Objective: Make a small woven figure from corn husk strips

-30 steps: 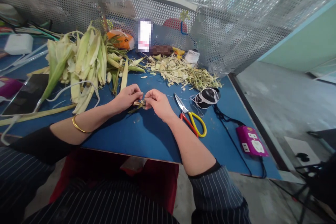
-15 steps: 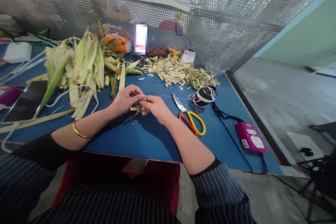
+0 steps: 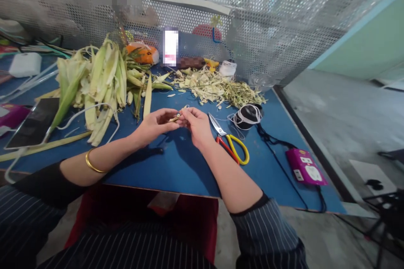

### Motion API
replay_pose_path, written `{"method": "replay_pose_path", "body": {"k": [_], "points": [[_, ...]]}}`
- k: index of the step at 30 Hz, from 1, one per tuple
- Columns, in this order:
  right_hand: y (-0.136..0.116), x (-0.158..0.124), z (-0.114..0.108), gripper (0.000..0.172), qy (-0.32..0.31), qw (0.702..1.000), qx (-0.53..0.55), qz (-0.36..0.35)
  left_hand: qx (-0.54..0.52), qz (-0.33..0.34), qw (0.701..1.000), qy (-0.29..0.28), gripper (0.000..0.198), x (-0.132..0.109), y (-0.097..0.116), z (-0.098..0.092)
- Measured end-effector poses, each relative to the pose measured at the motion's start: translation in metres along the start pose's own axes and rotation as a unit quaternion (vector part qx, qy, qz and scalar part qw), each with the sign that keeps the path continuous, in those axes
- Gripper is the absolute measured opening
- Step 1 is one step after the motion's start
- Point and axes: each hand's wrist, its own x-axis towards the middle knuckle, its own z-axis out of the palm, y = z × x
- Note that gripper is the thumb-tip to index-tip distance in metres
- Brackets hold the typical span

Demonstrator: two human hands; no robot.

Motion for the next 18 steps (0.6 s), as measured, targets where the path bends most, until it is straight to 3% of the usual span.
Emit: {"method": "replay_pose_path", "body": {"k": [3,11,15,18], "points": [[-0.001,-0.002,0.002,0.026,-0.012,1.000,-0.008,0.014,-0.018,-0.005,1.000,-0.023,0.044,-0.001,0.001,0.004],[-0.017,-0.006,-0.004,0.019,-0.026,1.000,-0.013,-0.006,-0.135,-0.145,0.980,-0.034,0.016,-0.002,0.012,0.001],[-0.014,-0.006,-0.003,0.021,-0.027,0.999,-0.021,-0.018,-0.203,-0.187,0.960,-0.049,0.020,-0.001,0.011,-0.001],[-0.007,-0.006,-0.001,0.023,-0.052,0.998,-0.038,-0.022,-0.178,-0.173,0.968,-0.030,0.027,-0.002,0.011,-0.001]]}}
